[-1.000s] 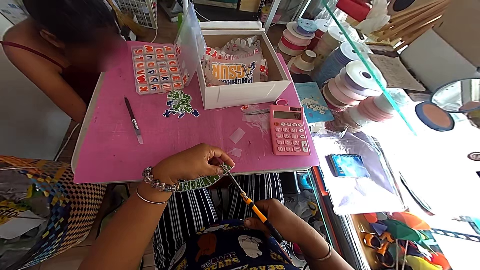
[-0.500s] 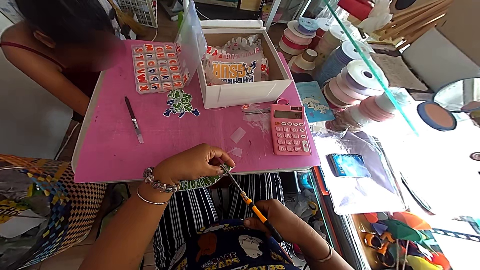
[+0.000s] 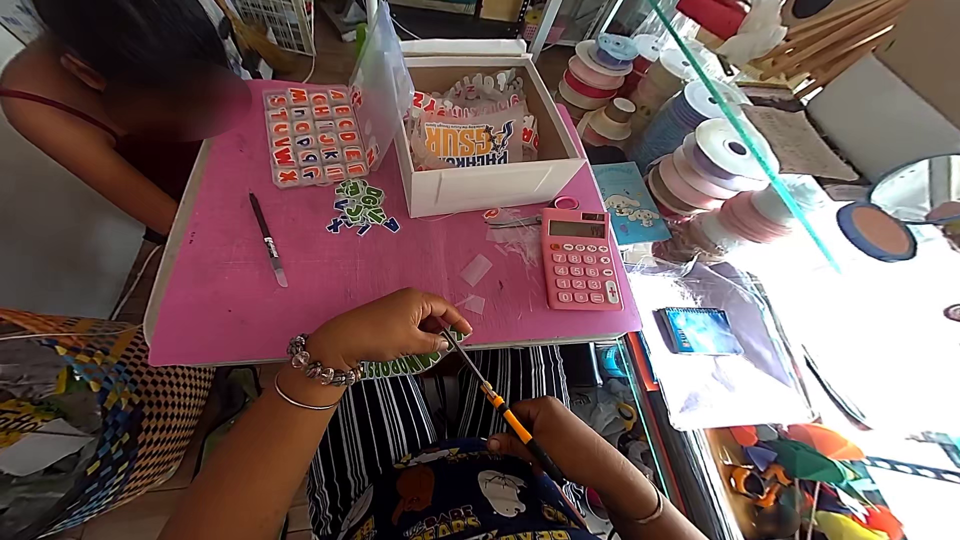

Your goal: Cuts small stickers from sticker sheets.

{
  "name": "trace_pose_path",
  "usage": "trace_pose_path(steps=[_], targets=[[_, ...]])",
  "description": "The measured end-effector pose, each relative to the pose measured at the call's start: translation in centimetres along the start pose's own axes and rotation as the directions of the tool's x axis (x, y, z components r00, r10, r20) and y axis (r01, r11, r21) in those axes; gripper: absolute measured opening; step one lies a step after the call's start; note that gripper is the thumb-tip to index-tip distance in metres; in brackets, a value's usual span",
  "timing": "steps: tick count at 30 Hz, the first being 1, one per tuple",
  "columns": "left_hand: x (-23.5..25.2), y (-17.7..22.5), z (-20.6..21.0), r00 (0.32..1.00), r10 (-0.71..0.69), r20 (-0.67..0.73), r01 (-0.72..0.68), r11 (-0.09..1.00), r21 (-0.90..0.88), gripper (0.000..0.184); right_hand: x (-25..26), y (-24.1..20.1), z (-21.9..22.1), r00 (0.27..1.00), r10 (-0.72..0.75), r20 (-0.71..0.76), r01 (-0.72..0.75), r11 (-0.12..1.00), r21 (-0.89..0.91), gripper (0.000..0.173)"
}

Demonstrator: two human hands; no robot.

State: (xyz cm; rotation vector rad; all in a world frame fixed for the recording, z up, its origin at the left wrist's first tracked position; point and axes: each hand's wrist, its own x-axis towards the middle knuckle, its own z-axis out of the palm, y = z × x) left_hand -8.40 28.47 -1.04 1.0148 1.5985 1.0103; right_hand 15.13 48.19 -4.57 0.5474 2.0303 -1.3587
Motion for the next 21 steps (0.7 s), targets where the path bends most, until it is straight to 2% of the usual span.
trace_pose_path(steps=[5,7,9,11,13,15,18,21], targets=[[0.0,0.0,0.0,1.0,0.006,0.007,-0.006,1.0,0.01,0.026,0.0,-0.4,-0.1,1.0,-0.009,0.006,0.009,1.0,-0.005,0.046],[-0.4,0.0,-0.4,0.999,0.013,-0.048,-0.013,1.0,0.013,0.026,0.0,-0.4,-0.2,1.0,-0.015,0.004,0.015,1.0,-0.003,0.046],[-1.2,0.4,-1.2,0.975,0.031,-0.222,-0.022,0.999,0.046,0.024,-0.3,-0.2,-0.3,1.0,-0.022,0.003,0.022,1.0,0.007,0.046],[-1.7,1.0,-2.5,0.895,0.068,-0.44,-0.002,0.989,0.15,0.027,-0.5,0.1,-0.3,1.0,-0.018,0.003,0.018,1.0,0.007,0.046],[-1.5,1.5,-4.6,0.795,0.054,-0.604,0.143,0.951,0.273,0.028,-0.5,0.3,-0.2,1.0,-0.008,0.001,0.008,1.0,0.001,0.046],[-1.1,2.0,-6.5,0.728,0.023,-0.685,0.306,0.884,0.354,0.03,-0.3,0.1,-0.1,1.0,0.003,-0.005,-0.003,1.0,-0.012,0.046],[-0.4,2.1,-7.9,0.709,-0.018,-0.705,0.426,0.807,0.408,0.033,-0.4,-0.1,0.1,1.0,0.014,-0.004,-0.014,1.0,-0.027,0.047],[-0.1,1.8,-8.0,0.7,-0.043,-0.713,0.459,0.792,0.403,0.035,-0.5,0.0,0.1,1.0,0.006,0.0,-0.006,1.0,-0.021,0.047]])
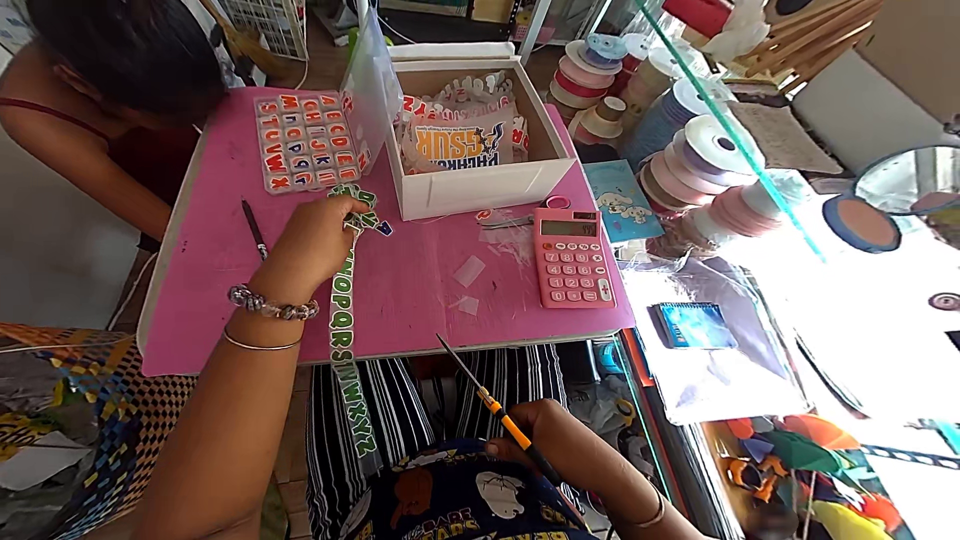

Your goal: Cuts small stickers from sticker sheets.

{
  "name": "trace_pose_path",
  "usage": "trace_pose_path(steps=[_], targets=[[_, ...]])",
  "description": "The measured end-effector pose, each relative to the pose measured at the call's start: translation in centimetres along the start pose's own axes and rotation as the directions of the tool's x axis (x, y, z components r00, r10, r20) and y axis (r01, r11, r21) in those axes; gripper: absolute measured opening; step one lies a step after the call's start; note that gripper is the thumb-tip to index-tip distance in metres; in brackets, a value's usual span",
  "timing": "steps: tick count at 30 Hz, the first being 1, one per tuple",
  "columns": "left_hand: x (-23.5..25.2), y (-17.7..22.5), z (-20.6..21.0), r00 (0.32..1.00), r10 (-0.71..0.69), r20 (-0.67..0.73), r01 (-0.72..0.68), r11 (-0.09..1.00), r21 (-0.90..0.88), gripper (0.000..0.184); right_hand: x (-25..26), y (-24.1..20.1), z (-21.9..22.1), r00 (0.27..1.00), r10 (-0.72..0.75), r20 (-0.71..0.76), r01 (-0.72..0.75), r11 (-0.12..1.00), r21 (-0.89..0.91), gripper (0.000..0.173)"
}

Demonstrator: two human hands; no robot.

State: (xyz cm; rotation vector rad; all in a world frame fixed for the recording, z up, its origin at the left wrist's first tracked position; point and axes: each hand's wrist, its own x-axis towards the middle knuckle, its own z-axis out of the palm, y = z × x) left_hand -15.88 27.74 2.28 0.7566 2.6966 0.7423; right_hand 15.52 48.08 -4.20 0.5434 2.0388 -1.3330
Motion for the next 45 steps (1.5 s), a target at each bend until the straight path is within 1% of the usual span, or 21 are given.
trace_pose_path(steps=[2,4,6,7,8,10,13,15,17,19,20,22,24,26,28,30,32,34,39,42,45], targets=[[-0.3,-0.2,0.2,0.999,0.001,-0.038,-0.001,1.0,-0.001,0.038,-0.2,-0.1,-0.1,1.0,0.001,-0.005,-0.001,1.0,0.004,0.048],[-1.5,0.1,0.4,0.992,0.029,-0.122,-0.034,0.999,-0.038,0.04,-0.2,-0.2,-0.1,0.999,-0.033,-0.039,0.034,0.999,0.036,0.047],[-3.7,1.1,0.8,0.977,0.09,-0.192,-0.109,0.989,-0.096,0.045,-0.1,-0.6,0.1,0.987,-0.122,-0.106,0.133,0.986,0.103,0.044],[-4.9,1.7,1.1,0.971,0.119,-0.205,-0.15,0.978,-0.144,0.048,0.0,-1.0,0.4,0.968,-0.195,-0.157,0.217,0.966,0.141,0.041],[-6.0,2.4,1.4,0.97,0.142,-0.197,-0.183,0.961,-0.209,0.049,0.3,-1.5,0.7,0.936,-0.276,-0.217,0.317,0.932,0.178,0.037],[-8.1,3.6,2.4,0.973,0.191,-0.129,-0.228,0.885,-0.406,0.048,1.1,-2.8,1.4,0.837,-0.435,-0.331,0.518,0.825,0.227,0.031],[-10.5,4.9,4.2,0.963,0.266,0.046,-0.174,0.741,-0.649,0.041,2.3,-4.9,2.4,0.662,-0.591,-0.461,0.737,0.626,0.256,0.023],[-11.3,5.4,5.0,0.947,0.31,0.081,-0.152,0.657,-0.739,0.036,2.7,-6.0,3.1,0.589,-0.607,-0.534,0.797,0.546,0.257,0.019],[-12.0,5.6,5.8,0.948,0.315,0.04,-0.151,0.559,-0.815,0.034,2.9,-6.7,3.4,0.543,-0.596,-0.591,0.827,0.502,0.254,0.019],[-12.7,5.3,6.8,0.943,0.332,-0.024,-0.181,0.45,-0.875,0.042,3.0,-6.9,3.5,0.509,-0.586,-0.63,0.846,0.478,0.238,0.019],[-13.0,5.1,7.4,0.937,0.343,-0.057,-0.203,0.409,-0.89,0.044,3.0,-7.0,3.5,0.508,-0.577,-0.639,0.845,0.478,0.24,0.019],[-13.3,4.7,8.1,0.937,0.333,-0.105,-0.239,0.391,-0.889,0.037,2.9,-6.7,3.2,0.555,-0.585,-0.592,0.819,0.51,0.264,0.018],[-13.3,4.0,8.0,0.943,0.311,-0.119,-0.249,0.422,-0.871,0.026,2.5,-5.7,2.8,0.656,-0.604,-0.453,0.751,0.583,0.311,0.015],[-13.3,3.3,7.0,0.952,0.288,-0.098,-0.228,0.46,-0.858,0.022,1.7,-4.3,2.0,0.781,-0.572,-0.25,0.624,0.723,0.296,0.03],[-13.4,2.8,5.9,0.967,0.246,-0.063,-0.178,0.483,-0.857,0.025,1.0,-2.9,1.3,0.892,-0.444,-0.088,0.453,0.869,0.198,0.046],[-13.6,2.3,5.1,0.976,0.213,-0.039,-0.142,0.493,-0.859,0.029,0.6,-1.5,0.9,0.954,-0.3,0.005,0.298,0.95,0.087,0.054],[-13.6,1.8,4.8,0.979,0.205,-0.021,-0.123,0.498,-0.858,0.025,0.3,-0.3,0.9,0.974,-0.222,0.044,0.22,0.975,0.032,0.055],[-13.5,1.3,4.6,0.975,0.221,0.023,-0.095,0.506,-0.858,0.016,0.1,0.5,0.8,0.982,-0.177,0.061,0.177,0.984,0.007,0.053],[-13.3,1.6,4.5,0.946,0.294,0.138,-0.066,0.591,-0.804,0.029,-0.3,0.3,0.1,0.979,-0.192,0.065,0.194,0.981,-0.018,0.048],[-13.1,2.1,4.2,0.941,0.293,0.168,-0.087,0.69,-0.718,0.029,-0.4,-0.3,-0.1,0.976,-0.202,0.082,0.205,0.978,-0.028,0.048],[-13.0,2.4,4.1,0.932,0.303,0.197,-0.096,0.734,-0.673,0.027,-0.4,-0.8,0.0,0.978,-0.186,0.095,0.188,0.982,-0.022,0.046]])
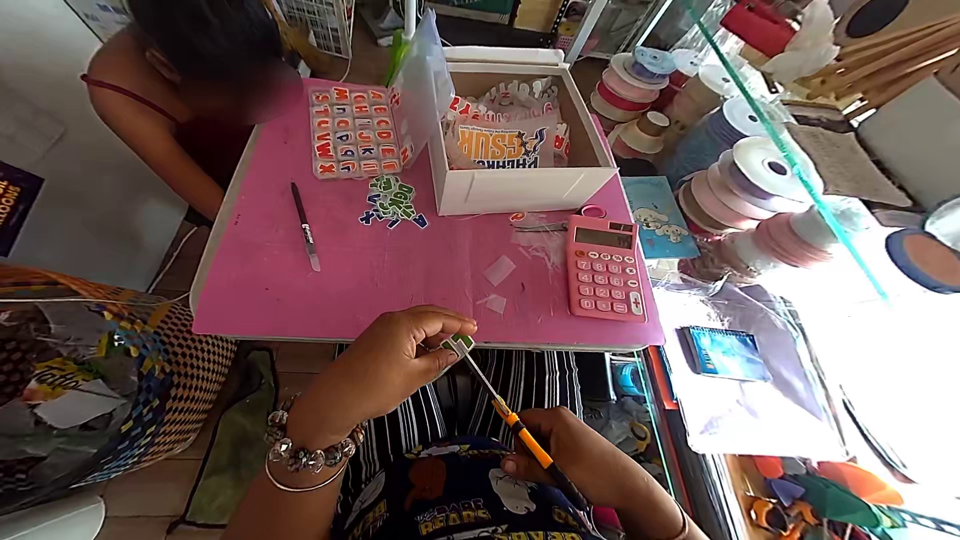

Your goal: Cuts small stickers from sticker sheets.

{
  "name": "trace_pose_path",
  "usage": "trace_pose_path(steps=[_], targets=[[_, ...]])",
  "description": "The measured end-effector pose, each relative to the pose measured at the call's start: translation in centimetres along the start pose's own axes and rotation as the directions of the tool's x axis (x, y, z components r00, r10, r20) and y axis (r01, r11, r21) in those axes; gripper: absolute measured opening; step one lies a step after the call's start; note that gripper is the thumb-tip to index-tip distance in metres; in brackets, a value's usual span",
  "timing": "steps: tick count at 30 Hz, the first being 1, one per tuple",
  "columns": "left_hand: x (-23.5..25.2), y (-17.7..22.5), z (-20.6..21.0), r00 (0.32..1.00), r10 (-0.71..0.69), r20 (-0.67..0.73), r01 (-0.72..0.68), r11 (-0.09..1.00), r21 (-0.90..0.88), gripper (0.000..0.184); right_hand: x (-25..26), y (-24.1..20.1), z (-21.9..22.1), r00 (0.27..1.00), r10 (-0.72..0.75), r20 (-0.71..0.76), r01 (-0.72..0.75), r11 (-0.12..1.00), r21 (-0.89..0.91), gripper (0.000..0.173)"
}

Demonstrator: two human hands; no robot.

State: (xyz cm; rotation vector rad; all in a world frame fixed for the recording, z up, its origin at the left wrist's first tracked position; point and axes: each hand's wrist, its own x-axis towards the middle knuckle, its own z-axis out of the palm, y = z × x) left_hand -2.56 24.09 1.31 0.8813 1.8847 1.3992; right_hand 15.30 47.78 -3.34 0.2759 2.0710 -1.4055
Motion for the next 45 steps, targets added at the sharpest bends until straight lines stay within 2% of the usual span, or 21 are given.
trace_pose_path(steps=[7,26,34,37,45], targets=[[0.3,0.0,0.5,0.999,0.009,0.043,-0.011,0.999,0.046,0.028,0.2,-0.2,0.3,1.0,0.011,0.0,-0.011,0.999,0.044,0.045],[0.5,0.0,0.3,0.996,-0.018,0.089,0.014,0.999,0.038,0.03,0.1,0.0,0.2,0.999,0.029,-0.028,-0.028,0.999,0.023,0.046],[0.5,0.1,0.5,0.995,-0.08,0.068,0.086,0.992,-0.093,0.028,0.1,-0.1,0.3,0.997,0.043,-0.059,-0.043,0.999,0.001,0.048],[0.6,0.2,0.5,0.991,-0.118,0.064,0.123,0.99,-0.067,0.028,0.1,-0.1,0.2,0.996,0.055,-0.065,-0.055,0.998,-0.002,0.047],[1.7,-0.1,-0.3,0.995,-0.098,0.011,0.098,0.995,0.014,0.027,0.3,0.3,0.1,0.991,0.108,-0.085,-0.108,0.994,0.005,0.048]])
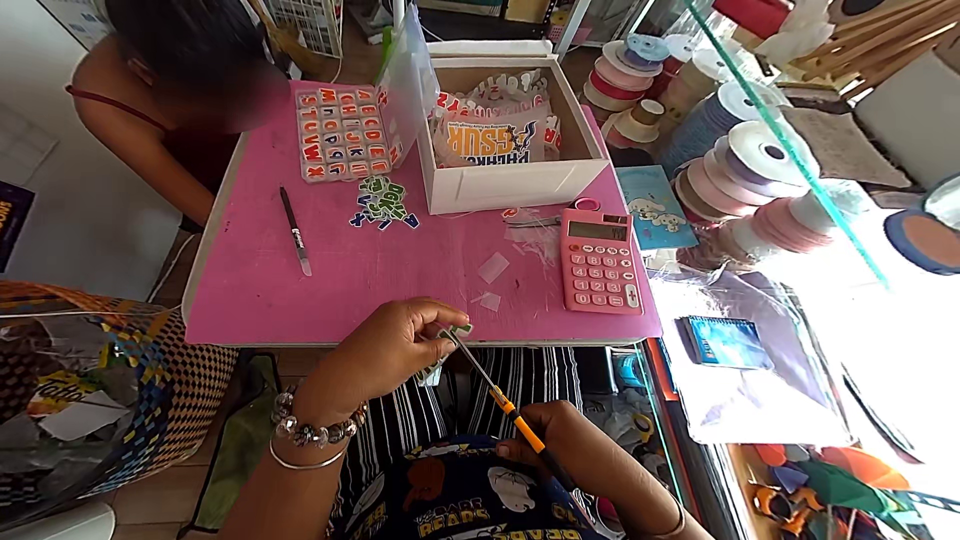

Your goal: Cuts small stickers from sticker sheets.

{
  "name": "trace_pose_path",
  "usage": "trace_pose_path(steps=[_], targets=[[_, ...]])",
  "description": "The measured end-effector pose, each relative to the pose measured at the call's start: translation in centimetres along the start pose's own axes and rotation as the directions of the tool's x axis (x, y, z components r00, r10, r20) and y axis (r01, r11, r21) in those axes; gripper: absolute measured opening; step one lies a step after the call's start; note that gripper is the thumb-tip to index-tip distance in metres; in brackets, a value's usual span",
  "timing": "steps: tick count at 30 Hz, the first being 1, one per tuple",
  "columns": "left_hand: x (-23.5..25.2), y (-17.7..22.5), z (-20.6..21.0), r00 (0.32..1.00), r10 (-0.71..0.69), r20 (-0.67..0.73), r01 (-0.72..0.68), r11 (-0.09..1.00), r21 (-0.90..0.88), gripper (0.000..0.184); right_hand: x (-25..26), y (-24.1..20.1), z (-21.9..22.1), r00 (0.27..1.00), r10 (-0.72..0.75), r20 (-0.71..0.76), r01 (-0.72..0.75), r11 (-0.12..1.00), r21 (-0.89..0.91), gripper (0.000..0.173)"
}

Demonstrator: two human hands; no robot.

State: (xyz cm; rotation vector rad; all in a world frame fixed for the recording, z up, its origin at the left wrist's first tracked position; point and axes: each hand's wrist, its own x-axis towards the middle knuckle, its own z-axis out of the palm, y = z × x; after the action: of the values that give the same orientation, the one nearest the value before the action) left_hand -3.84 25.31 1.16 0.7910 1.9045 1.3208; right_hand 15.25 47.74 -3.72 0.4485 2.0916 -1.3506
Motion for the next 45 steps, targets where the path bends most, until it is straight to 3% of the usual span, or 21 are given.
trace_pose_path(steps=[5,8,15,18,21,24,27,29,31,32,34,36,39,42,45], targets=[[2.9,0.0,-4.0,0.953,0.081,-0.292,-0.021,0.979,0.202,0.033,-0.1,0.2,0.0,1.0,0.012,-0.016,-0.012,1.0,-0.013,0.048],[5.7,0.6,-7.1,0.909,0.018,-0.415,0.109,0.954,0.28,0.035,-0.2,-0.1,0.1,0.999,0.029,-0.022,-0.029,0.999,-0.031,0.048],[7.5,0.2,-9.0,0.892,-0.021,-0.451,0.189,0.924,0.332,0.039,-0.5,-0.1,0.1,1.0,0.023,-0.019,-0.024,1.0,-0.016,0.048],[5.2,0.6,-7.5,0.883,0.046,-0.466,0.127,0.934,0.334,0.048,-0.3,-0.4,0.6,0.99,-0.059,-0.128,0.072,0.993,0.097,0.044],[2.2,1.6,-3.4,0.91,0.145,-0.387,-0.048,0.968,0.248,0.053,0.5,-1.3,1.7,0.896,-0.306,-0.321,0.393,0.883,0.255,0.029],[0.2,1.0,1.8,0.953,0.212,-0.218,-0.21,0.977,0.035,0.041,1.8,-2.7,2.6,0.75,-0.516,-0.414,0.65,0.689,0.32,0.035],[-0.7,0.5,5.0,0.947,0.286,-0.146,-0.309,0.936,-0.168,0.032,2.7,-3.9,3.8,0.631,-0.53,-0.566,0.751,0.6,0.275,0.028],[-0.7,0.5,5.1,0.943,0.309,-0.127,-0.33,0.919,-0.216,0.031,2.7,-4.3,4.1,0.597,-0.504,-0.625,0.765,0.594,0.251,0.025],[-0.1,0.1,3.7,0.912,0.359,-0.199,-0.373,0.927,-0.039,0.029,2.4,-4.2,4.1,0.607,-0.498,-0.619,0.761,0.59,0.271,0.024],[0.6,-0.4,2.5,0.881,0.392,-0.267,-0.357,0.918,0.171,0.029,2.2,-4.0,4.2,0.616,-0.498,-0.61,0.754,0.596,0.275,0.023],[2.6,-1.9,-0.4,0.828,0.445,-0.341,-0.193,0.797,0.572,0.033,1.9,-3.5,4.5,0.635,-0.491,-0.596,0.74,0.607,0.289,0.021],[4.4,-3.9,-2.8,0.822,0.434,-0.369,0.003,0.645,0.764,0.04,1.6,-3.0,5.1,0.656,-0.478,-0.584,0.725,0.614,0.312,0.019],[4.8,-5.8,-3.3,0.839,0.369,-0.399,0.165,0.527,0.834,0.047,1.3,-2.5,5.5,0.669,-0.481,-0.567,0.719,0.611,0.331,0.019],[4.0,-6.7,-2.2,0.841,0.387,-0.378,0.15,0.504,0.85,0.048,1.3,-2.3,5.7,0.696,-0.472,-0.541,0.7,0.614,0.364,0.018],[2.7,-6.8,-1.2,0.846,0.446,-0.293,0.04,0.495,0.868,0.048,1.5,-2.5,5.7,0.723,-0.474,-0.502,0.679,0.622,0.39,0.019]])
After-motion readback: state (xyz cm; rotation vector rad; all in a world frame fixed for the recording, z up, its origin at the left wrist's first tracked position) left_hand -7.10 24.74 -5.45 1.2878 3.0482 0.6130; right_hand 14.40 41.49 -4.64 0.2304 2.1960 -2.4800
